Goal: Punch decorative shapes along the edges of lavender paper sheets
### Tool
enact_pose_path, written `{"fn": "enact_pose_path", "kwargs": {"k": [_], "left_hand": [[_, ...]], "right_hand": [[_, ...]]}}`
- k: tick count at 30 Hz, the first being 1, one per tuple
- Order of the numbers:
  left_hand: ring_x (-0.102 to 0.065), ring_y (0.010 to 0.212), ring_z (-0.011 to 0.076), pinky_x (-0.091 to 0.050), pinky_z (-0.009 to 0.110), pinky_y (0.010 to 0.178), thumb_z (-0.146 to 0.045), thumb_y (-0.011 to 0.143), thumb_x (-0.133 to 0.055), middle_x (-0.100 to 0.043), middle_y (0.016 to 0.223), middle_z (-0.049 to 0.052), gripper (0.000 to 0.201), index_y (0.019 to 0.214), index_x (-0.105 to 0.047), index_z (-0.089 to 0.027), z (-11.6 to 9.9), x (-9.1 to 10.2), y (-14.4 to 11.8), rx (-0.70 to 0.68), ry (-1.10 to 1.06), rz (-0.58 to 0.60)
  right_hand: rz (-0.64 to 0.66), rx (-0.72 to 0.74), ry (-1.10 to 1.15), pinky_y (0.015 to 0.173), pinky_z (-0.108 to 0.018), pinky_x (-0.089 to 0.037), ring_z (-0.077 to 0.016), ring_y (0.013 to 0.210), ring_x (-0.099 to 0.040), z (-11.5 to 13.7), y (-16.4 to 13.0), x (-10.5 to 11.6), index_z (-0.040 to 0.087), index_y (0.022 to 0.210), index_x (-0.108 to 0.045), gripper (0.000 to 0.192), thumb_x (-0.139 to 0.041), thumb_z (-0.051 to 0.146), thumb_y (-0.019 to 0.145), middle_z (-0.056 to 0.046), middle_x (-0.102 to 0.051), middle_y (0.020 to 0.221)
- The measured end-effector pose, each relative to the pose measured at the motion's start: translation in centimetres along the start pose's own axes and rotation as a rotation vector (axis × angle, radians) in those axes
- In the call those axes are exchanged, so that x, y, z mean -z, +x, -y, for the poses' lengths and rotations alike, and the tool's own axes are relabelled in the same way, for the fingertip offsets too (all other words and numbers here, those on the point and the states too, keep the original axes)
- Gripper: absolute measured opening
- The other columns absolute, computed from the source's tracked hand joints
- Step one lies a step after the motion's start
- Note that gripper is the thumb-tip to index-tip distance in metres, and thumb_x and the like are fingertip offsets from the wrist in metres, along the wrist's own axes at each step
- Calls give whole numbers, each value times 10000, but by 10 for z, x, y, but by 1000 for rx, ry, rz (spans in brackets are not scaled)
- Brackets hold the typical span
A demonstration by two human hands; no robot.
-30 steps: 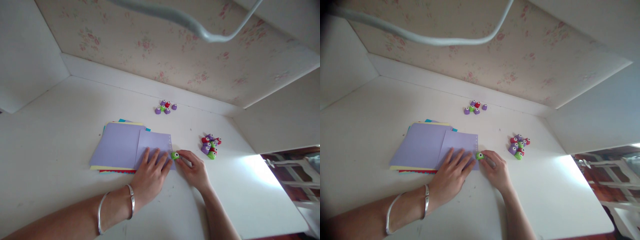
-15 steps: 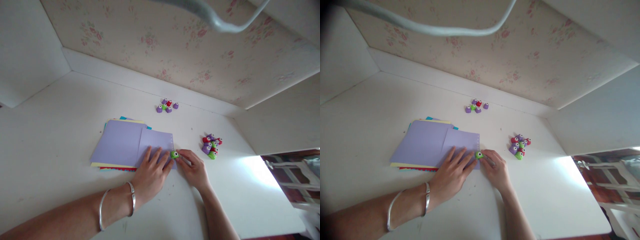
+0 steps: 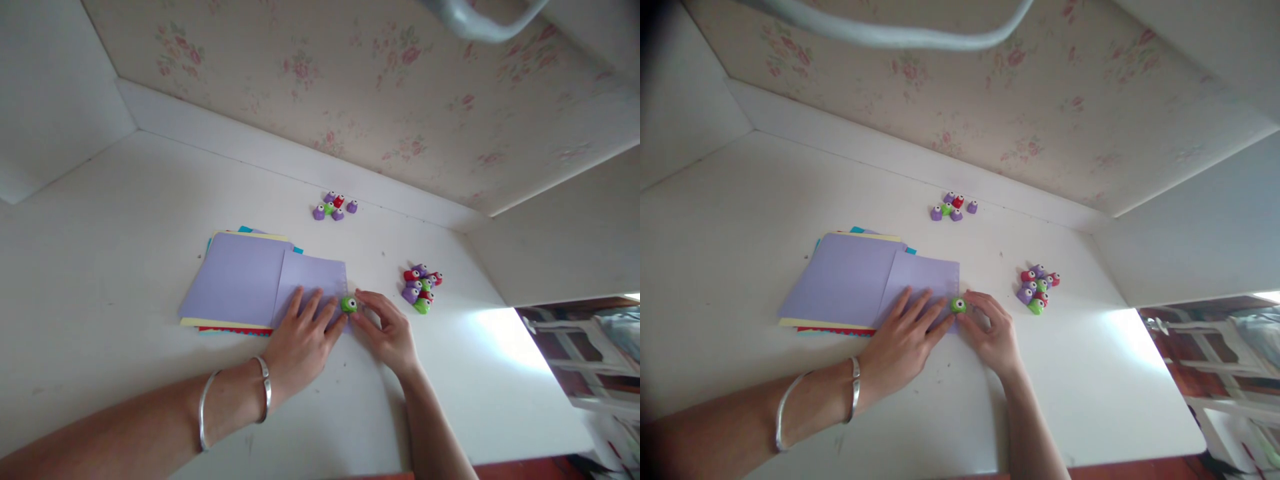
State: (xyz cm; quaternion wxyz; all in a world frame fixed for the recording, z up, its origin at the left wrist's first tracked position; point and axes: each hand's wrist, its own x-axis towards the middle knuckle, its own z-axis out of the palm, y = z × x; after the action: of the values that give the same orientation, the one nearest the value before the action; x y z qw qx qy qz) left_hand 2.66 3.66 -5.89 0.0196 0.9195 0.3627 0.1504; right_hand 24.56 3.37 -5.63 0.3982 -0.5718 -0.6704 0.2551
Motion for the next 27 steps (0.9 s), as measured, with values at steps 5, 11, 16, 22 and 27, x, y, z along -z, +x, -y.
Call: {"fn": "enact_pose_path", "kwargs": {"k": [5,11,16,22,27], "left_hand": [[-363,1384,325,-201,616,1163,-324,993,-397,-435,1480,53,431,1413,-486,-287,-1,0,0,12,-5,-5],[-358,1393,337,-202,626,1157,-325,988,-408,-426,1489,62,438,1419,-479,-290,0,0,0,10,0,6],[-359,1396,340,-205,630,1156,-334,987,-409,-425,1492,59,436,1414,-485,-295,0,0,0,10,-2,16],[-354,1398,347,-208,636,1152,-332,990,-399,-428,1489,63,436,1415,-486,-293,0,0,0,12,-13,25],[-356,1397,347,-215,634,1152,-320,993,-390,-429,1486,67,433,1413,-485,-286,0,1,1,17,-17,25]], "right_hand": [[-69,-270,99,764,-324,-531,-186,836,-650,7,10,5,205,969,-680,242,-667,427,873,-55,-687,929],[242,-387,-36,617,-274,-439,-150,666,-574,19,34,22,181,800,-646,324,-651,502,847,-10,-638,711],[424,-370,-135,670,-286,-469,-174,737,-629,17,46,29,195,849,-658,291,-631,484,858,-21,-681,788],[491,-384,-151,668,-295,-477,-186,743,-634,16,50,29,197,884,-681,301,-617,489,860,-35,-690,789],[529,-397,-183,633,-282,-457,-168,695,-615,21,53,31,205,875,-684,297,-614,494,869,-20,-676,744]]}}
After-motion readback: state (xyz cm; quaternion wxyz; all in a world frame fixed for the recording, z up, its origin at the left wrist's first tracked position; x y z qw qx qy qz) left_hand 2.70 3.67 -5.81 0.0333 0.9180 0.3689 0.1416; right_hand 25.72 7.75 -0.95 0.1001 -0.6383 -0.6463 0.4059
